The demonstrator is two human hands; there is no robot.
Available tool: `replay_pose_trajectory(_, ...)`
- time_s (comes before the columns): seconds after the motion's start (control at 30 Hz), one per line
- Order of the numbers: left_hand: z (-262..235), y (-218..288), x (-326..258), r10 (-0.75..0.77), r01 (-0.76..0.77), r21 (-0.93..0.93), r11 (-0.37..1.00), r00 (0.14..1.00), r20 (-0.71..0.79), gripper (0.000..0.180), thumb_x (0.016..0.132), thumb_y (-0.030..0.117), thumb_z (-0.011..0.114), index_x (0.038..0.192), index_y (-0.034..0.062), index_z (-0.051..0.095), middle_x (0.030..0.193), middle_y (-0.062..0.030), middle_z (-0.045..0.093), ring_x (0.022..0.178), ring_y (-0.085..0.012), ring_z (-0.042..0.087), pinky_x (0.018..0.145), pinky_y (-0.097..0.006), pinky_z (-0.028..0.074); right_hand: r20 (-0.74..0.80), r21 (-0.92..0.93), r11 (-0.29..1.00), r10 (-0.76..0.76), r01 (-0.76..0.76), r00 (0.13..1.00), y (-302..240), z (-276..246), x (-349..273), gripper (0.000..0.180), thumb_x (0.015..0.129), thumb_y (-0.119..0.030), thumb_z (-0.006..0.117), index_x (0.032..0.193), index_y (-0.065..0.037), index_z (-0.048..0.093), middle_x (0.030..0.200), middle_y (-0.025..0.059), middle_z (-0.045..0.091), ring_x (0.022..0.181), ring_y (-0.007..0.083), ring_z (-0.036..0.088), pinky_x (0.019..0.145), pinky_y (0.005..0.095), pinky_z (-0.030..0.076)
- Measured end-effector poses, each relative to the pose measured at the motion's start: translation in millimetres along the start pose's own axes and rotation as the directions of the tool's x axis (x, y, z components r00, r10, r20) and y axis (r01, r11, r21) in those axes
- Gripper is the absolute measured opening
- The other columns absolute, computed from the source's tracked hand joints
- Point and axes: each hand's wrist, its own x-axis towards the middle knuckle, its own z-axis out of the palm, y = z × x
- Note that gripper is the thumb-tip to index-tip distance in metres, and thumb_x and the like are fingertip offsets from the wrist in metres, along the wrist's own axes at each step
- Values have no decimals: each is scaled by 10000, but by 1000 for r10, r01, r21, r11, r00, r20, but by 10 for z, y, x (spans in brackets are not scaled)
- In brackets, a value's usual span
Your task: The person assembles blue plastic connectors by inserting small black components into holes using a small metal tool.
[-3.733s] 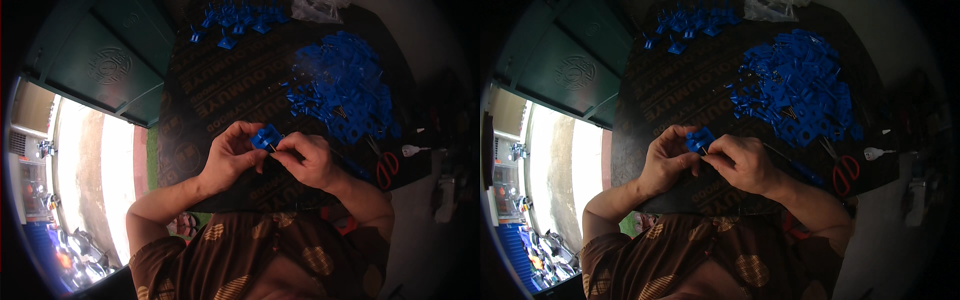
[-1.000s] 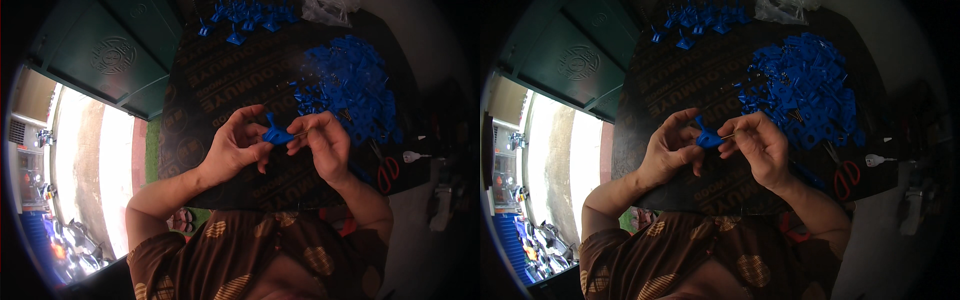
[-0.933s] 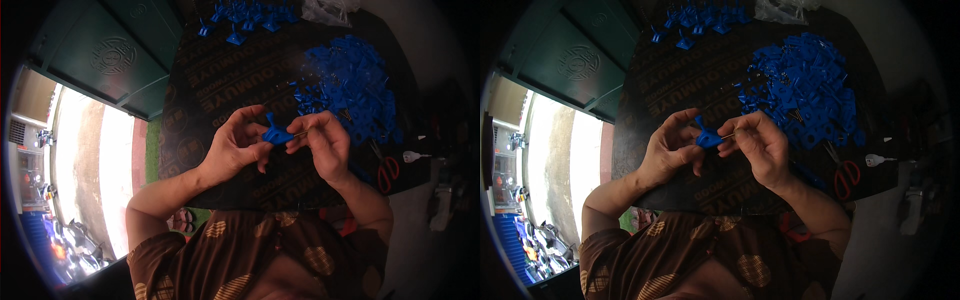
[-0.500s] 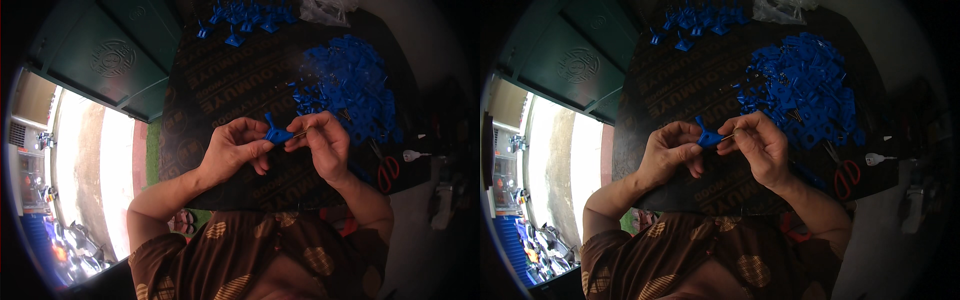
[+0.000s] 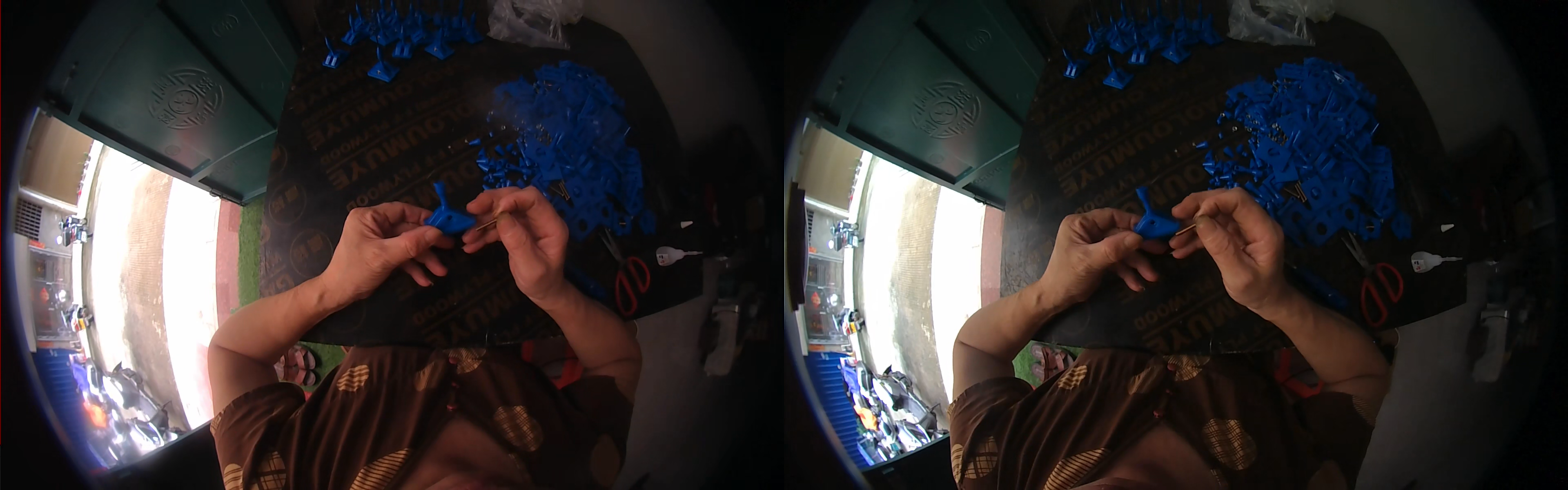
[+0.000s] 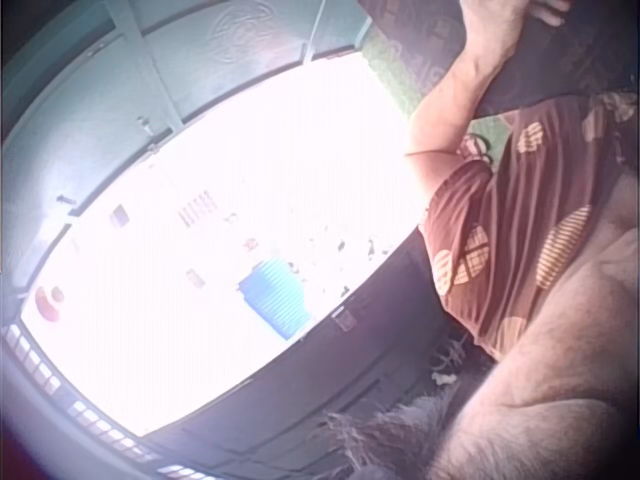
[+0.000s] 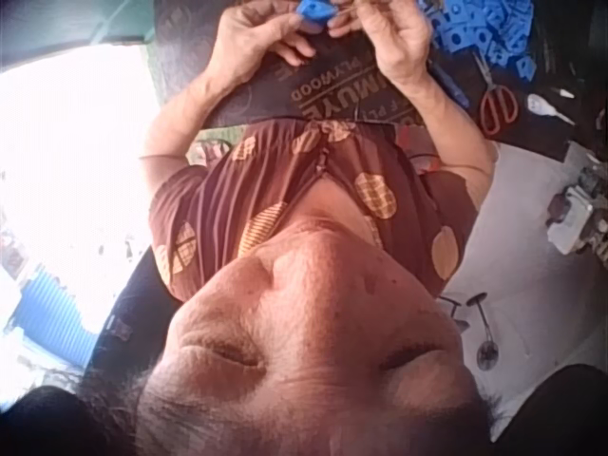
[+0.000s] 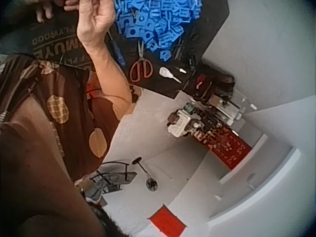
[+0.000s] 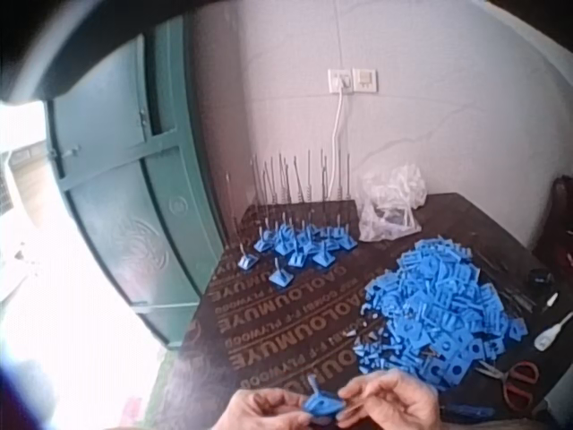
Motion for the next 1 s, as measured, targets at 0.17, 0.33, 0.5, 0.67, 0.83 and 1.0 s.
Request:
replay_pose_trajectory(0.17, -35, -32, -2, 124, -125, -9, 992, 992, -33, 308, 892, 121, 621, 1096, -97, 549, 936, -173, 671, 708, -205, 682, 576, -280, 579, -44, -129, 991, -42, 36, 998, -11, -3, 4, 98, 938, -64, 464, 1008, -1, 493, 1036, 168, 566, 763, 146, 618, 578, 250, 563)
replay_pose_trajectory(0.33, -60, -13, -3, 162, -165, -33, 986, 984, -71, 301, 898, 108, 605, 1104, -102, 542, 922, -174, 674, 698, -206, 682, 576, -281, 578, -53, -136, 991, -16, 9, 998, 2, -24, -18, 79, 936, -61, 490, 984, -3, 513, 1022, 142, 579, 704, 95, 588, 537, 203, 520)
replay_pose_trajectory(0.5, -68, 7, -25, 211, -211, 4, 977, 973, -94, 296, 895, 103, 606, 1091, -109, 538, 897, -175, 675, 692, -200, 681, 567, -276, 572, -49, -69, 998, 8, -12, 999, -7, -8, -10, 54, 920, -34, 492, 953, 4, 512, 931, 131, 611, 628, 82, 571, 503, 207, 502)
replay_pose_trajectory(0.67, -82, -11, -23, 235, -231, 50, 972, 968, -93, 298, 891, 106, 612, 1071, -119, 534, 870, -169, 673, 679, -187, 676, 556, -267, 563, -101, -53, 996, 62, -68, 993, -58, -21, 13, 38, 911, -17, 492, 930, 7, 515, 889, 127, 625, 591, 81, 561, 478, 209, 490)
replay_pose_trajectory(0.83, -86, 5, -24, 237, -232, 65, 971, 968, -83, 301, 892, 113, 611, 1062, -123, 534, 842, -161, 669, 658, -179, 670, 547, -260, 555, -117, -28, 995, 96, -100, 988, -57, -12, 28, 38, 910, -24, 504, 907, -1, 533, 859, 115, 630, 581, 76, 554, 470, 203, 477)
replay_pose_trajectory(1.0, -83, 12, -36, 188, -187, 11, 982, 982, -32, 302, 898, 121, 603, 1068, -120, 538, 823, -149, 666, 636, -174, 663, 548, -255, 555, -95, -106, 993, 42, -52, 995, -1, -54, 17, 64, 913, -29, 490, 940, -13, 546, 833, 93, 596, 558, 88, 511, 459, 220, 446)
